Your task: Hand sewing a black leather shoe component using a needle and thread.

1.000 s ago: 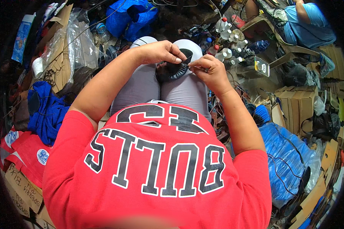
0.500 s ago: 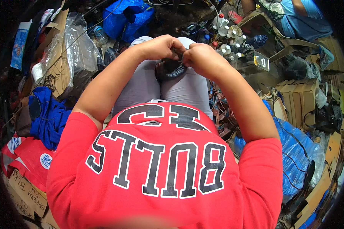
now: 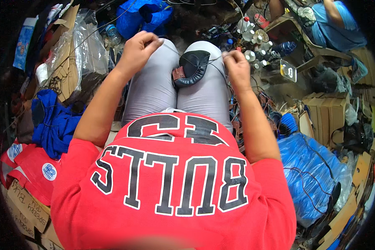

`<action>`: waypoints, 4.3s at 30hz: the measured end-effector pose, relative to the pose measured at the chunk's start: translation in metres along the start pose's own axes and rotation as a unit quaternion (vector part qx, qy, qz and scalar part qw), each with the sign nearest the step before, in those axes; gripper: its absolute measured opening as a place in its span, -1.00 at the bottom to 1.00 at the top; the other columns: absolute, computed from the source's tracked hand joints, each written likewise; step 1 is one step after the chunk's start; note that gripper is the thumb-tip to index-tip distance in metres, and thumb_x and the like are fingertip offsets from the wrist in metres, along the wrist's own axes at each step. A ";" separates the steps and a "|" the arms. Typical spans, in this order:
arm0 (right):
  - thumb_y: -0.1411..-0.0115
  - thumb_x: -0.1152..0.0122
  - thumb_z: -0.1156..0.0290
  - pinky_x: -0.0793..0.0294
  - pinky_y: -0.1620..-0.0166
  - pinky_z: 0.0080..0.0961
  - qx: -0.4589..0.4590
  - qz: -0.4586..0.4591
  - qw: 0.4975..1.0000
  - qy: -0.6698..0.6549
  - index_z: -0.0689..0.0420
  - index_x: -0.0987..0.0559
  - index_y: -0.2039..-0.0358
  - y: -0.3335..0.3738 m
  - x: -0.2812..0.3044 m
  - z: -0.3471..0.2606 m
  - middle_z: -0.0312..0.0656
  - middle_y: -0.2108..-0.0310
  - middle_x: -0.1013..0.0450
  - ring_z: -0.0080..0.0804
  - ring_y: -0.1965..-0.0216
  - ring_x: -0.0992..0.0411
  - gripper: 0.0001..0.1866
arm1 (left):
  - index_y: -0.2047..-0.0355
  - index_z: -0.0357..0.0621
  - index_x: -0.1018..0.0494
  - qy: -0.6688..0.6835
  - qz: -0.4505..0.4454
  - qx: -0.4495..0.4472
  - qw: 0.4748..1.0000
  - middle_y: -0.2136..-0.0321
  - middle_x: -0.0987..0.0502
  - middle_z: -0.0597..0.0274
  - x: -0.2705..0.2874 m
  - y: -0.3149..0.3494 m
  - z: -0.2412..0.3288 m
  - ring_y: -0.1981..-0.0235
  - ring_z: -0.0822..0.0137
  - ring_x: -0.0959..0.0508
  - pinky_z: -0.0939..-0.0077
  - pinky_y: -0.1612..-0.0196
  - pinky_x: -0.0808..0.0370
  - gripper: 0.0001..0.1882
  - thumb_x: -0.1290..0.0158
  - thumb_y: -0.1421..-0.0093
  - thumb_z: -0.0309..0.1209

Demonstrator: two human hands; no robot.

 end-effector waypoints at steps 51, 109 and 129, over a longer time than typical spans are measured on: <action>-0.05 -0.13 0.33 -0.17 0.54 -0.63 -0.098 -0.278 0.916 0.271 0.21 -0.46 0.62 0.030 -0.020 -0.075 -0.44 0.72 -0.20 -0.72 0.61 -0.14 -0.77 | 0.31 -0.09 -0.53 0.145 -0.277 -0.081 0.946 0.35 -0.56 0.12 -0.069 -0.031 0.054 0.28 0.21 -0.55 0.41 0.20 -0.44 -0.73 -0.19 0.04 -0.29; -0.10 -0.14 0.46 -0.22 0.11 -0.65 -0.116 -0.292 0.944 0.101 0.11 -0.59 0.16 0.017 0.011 -0.030 -0.35 0.31 -0.39 -0.59 0.22 -0.30 -0.74 | 0.20 -0.10 -0.55 0.223 -0.439 -0.109 0.863 0.34 -0.53 0.21 -0.092 -0.050 0.024 0.25 0.37 -0.47 0.51 0.12 -0.37 -0.69 -0.16 0.02 -0.49; 0.04 -0.14 0.61 -0.34 0.39 -0.35 0.220 -0.107 0.886 0.394 -0.02 -0.58 0.20 0.062 -0.023 -0.058 -0.18 0.53 -0.34 -0.23 0.50 -0.35 -0.64 | 0.39 -0.15 -0.57 0.034 -0.078 -0.108 0.990 0.39 -0.37 0.14 -0.044 0.030 0.024 0.47 0.29 -0.46 0.49 0.36 -0.43 -0.79 -0.05 0.03 -0.66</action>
Point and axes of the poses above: each hand's wrist, its own y-axis away from the middle knuckle, its own x-axis out of the back of the hand, z = x × y, the point moved 2 cm from there along -y, towards the middle knuckle
